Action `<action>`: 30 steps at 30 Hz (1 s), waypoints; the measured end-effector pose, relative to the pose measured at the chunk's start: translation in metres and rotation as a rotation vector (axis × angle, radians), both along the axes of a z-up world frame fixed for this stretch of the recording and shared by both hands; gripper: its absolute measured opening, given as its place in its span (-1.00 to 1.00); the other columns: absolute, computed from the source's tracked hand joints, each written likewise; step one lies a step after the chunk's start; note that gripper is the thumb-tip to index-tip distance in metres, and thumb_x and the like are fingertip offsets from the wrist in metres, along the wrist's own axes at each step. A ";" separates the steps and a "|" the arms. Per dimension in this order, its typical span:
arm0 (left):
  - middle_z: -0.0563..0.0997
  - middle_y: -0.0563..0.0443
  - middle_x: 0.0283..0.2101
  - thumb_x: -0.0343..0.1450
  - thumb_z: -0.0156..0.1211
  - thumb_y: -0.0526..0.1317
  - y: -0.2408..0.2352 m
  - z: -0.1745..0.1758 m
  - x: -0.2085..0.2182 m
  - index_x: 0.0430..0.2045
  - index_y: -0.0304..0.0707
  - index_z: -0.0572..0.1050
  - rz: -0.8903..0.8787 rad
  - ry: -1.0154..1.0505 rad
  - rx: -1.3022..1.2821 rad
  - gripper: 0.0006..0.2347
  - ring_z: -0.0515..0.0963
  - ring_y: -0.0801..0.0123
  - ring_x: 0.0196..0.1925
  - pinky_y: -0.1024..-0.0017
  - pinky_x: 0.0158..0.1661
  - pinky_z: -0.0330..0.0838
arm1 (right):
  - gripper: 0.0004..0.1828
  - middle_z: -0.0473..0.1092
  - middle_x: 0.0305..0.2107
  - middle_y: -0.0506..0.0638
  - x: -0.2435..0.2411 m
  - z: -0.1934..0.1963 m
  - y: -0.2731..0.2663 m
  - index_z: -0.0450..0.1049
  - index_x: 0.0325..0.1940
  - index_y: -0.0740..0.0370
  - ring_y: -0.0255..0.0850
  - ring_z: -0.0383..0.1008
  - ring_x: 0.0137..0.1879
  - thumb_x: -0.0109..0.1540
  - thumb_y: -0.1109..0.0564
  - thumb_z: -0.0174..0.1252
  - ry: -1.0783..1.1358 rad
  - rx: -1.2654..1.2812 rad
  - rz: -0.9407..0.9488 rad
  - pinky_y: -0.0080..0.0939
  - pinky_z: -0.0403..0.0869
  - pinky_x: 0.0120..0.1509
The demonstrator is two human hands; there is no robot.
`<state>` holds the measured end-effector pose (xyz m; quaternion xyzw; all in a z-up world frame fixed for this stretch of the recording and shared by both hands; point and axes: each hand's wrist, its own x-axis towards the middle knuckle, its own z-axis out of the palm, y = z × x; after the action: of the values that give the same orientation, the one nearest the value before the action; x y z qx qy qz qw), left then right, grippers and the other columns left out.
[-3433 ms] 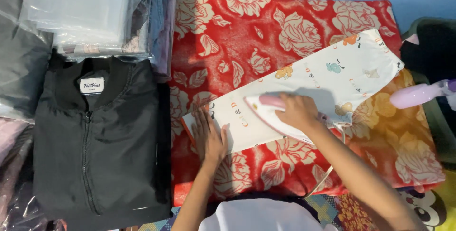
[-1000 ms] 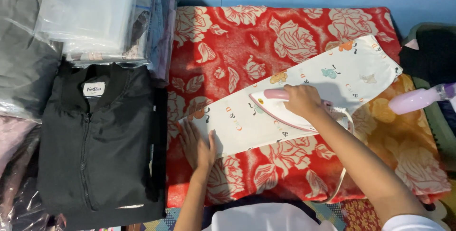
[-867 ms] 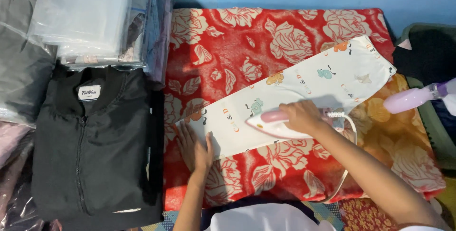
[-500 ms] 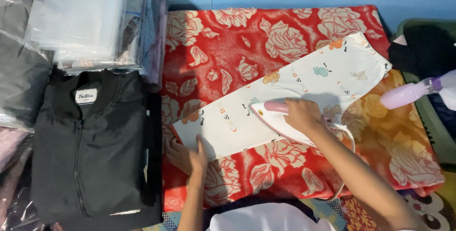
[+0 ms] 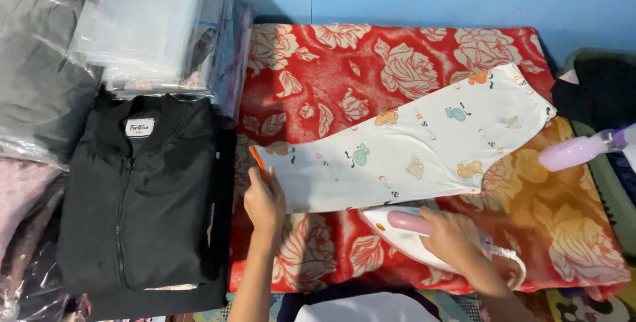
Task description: The person is ironing a white printed garment and then folding it.
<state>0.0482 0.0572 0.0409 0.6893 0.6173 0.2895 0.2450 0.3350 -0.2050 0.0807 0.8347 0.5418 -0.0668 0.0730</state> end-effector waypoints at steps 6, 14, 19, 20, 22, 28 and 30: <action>0.49 -0.31 -0.59 0.60 0.01 -0.07 0.032 0.115 -0.024 -0.35 -0.20 0.27 -0.001 -0.085 0.200 -0.77 0.50 -0.35 -0.53 -0.07 -0.47 0.25 | -0.73 0.58 -0.38 -0.04 -0.009 -0.001 -0.027 0.46 -0.23 -0.23 0.13 0.60 -0.19 0.00 0.05 0.09 0.012 -0.178 -0.106 0.19 0.52 -0.12; 0.52 -0.09 -0.41 0.70 0.31 -0.18 0.091 0.119 -0.194 -0.31 -0.32 0.45 0.138 0.195 0.349 -0.75 0.50 -0.02 -0.41 0.04 -0.25 0.34 | -0.70 0.58 -0.41 -0.02 -0.001 -0.010 -0.027 0.46 -0.20 -0.20 0.18 0.59 -0.21 -0.02 0.04 0.12 0.007 -0.140 -0.071 0.24 0.50 -0.17; 0.70 -0.15 -0.17 0.55 0.18 0.12 0.084 0.086 -0.216 -0.12 -0.15 0.60 0.291 0.364 -0.083 -0.67 0.63 -0.24 -0.13 -0.10 -0.15 0.43 | -0.47 0.60 -0.39 0.10 0.019 0.013 -0.010 0.53 0.02 -0.35 0.28 0.59 -0.18 -0.04 0.03 0.15 0.040 -0.159 -0.114 0.29 0.51 -0.11; 0.58 -0.32 -0.08 0.46 0.34 -0.01 0.076 0.085 -0.212 -0.01 -0.34 0.51 0.306 0.428 0.178 -0.61 0.55 -0.35 -0.13 -0.16 -0.23 0.40 | -0.55 0.59 -0.45 0.06 0.024 0.019 -0.005 0.54 -0.08 -0.32 0.22 0.60 -0.21 -0.05 0.01 0.17 0.039 -0.070 -0.063 0.22 0.52 -0.12; 0.45 -0.48 0.01 0.36 0.49 -0.14 0.054 0.102 -0.176 0.10 -0.54 0.41 0.313 0.486 0.435 -0.47 0.47 -0.45 -0.13 -0.22 -0.31 0.36 | -0.64 0.59 -0.50 0.02 0.036 0.033 0.014 0.55 -0.17 -0.30 0.17 0.61 -0.25 -0.06 -0.01 0.19 0.036 0.015 -0.011 0.16 0.54 -0.14; 0.41 -0.51 0.18 0.36 0.25 -0.28 -0.038 0.075 0.002 0.22 -0.53 0.32 -0.092 0.023 0.490 -0.48 0.40 -0.39 0.27 -0.12 0.28 0.20 | -0.60 0.64 -0.32 -0.16 0.061 0.018 0.123 0.55 -0.02 -0.38 0.01 0.68 -0.11 0.06 -0.03 0.20 -0.016 0.002 0.110 0.09 0.60 0.10; 0.26 -0.62 0.36 0.46 0.11 -0.19 -0.061 0.037 0.044 0.25 -0.66 0.25 -0.270 0.008 0.237 -0.48 0.24 -0.37 0.42 -0.10 0.31 0.15 | -0.58 0.62 -0.40 -0.19 0.070 -0.035 0.152 0.54 -0.08 -0.37 -0.04 0.67 -0.21 -0.02 0.00 0.19 -0.051 0.016 0.375 0.06 0.61 -0.05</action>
<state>0.0927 -0.0034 0.0780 0.7910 0.4817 0.3222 0.1962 0.4054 -0.0533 0.0455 0.7209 0.6865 -0.0268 0.0912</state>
